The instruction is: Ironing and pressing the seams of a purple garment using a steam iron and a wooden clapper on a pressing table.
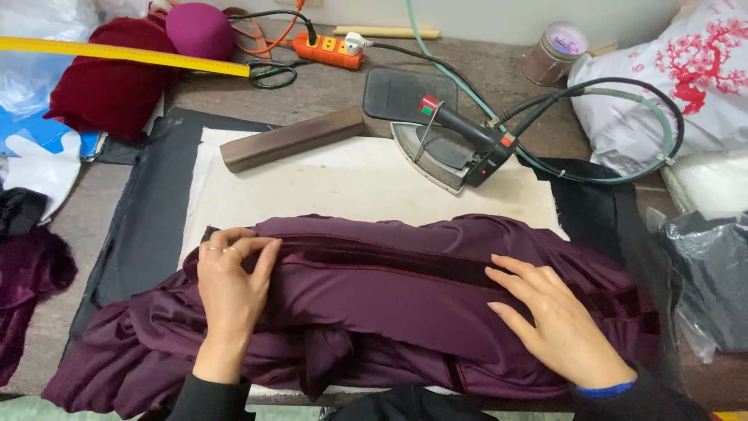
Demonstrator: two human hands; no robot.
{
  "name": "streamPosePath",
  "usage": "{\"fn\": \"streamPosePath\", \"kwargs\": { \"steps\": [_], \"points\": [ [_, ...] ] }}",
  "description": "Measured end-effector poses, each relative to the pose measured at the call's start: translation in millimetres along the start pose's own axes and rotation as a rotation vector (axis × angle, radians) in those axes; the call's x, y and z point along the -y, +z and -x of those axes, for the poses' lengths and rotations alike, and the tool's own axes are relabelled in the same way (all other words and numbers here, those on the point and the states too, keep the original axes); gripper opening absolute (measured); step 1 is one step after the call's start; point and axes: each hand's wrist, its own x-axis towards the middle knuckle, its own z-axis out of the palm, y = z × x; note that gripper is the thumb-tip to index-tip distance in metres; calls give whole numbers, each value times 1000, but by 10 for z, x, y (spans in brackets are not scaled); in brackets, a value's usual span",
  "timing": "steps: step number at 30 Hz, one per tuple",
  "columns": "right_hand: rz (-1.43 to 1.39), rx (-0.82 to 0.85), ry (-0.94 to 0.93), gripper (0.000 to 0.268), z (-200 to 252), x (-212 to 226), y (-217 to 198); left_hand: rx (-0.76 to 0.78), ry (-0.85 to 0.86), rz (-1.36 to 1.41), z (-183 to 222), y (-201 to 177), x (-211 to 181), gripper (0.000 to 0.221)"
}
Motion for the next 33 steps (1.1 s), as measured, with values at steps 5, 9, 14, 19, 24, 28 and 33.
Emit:
{"fn": "streamPosePath", "kwargs": {
  "steps": [5, 9, 14, 19, 24, 28, 33],
  "points": [
    [-2, 7, -128, 39, -179, 12, -57, 13, -58, -67, -61, 80, 154, 57],
    [11, -77, -249, 36, -602, -290, -274, 226, -308, -135, -128, 29, 128, 69],
    [112, -119, -317, 33, -1625, -957, -431, 206, -347, -329, -115, 26, -274, 80],
    [168, 143, 77, 57, -2566, -1386, -220, 76, 528, -33, 370, 534, -1079, 42],
    [169, 338, 228, 64, -3132, -1464, -32, 100, 633, -18, 602, 750, -1134, 45],
    [-307, 530, 521, 79, -3318, -1154, -113, 104, 787, -21, 718, 809, -1231, 45],
    [-796, 651, 519, 44, -3482, -1500, 210, 46, 689, -80, 744, 886, -1225, 56]
  ]
}}
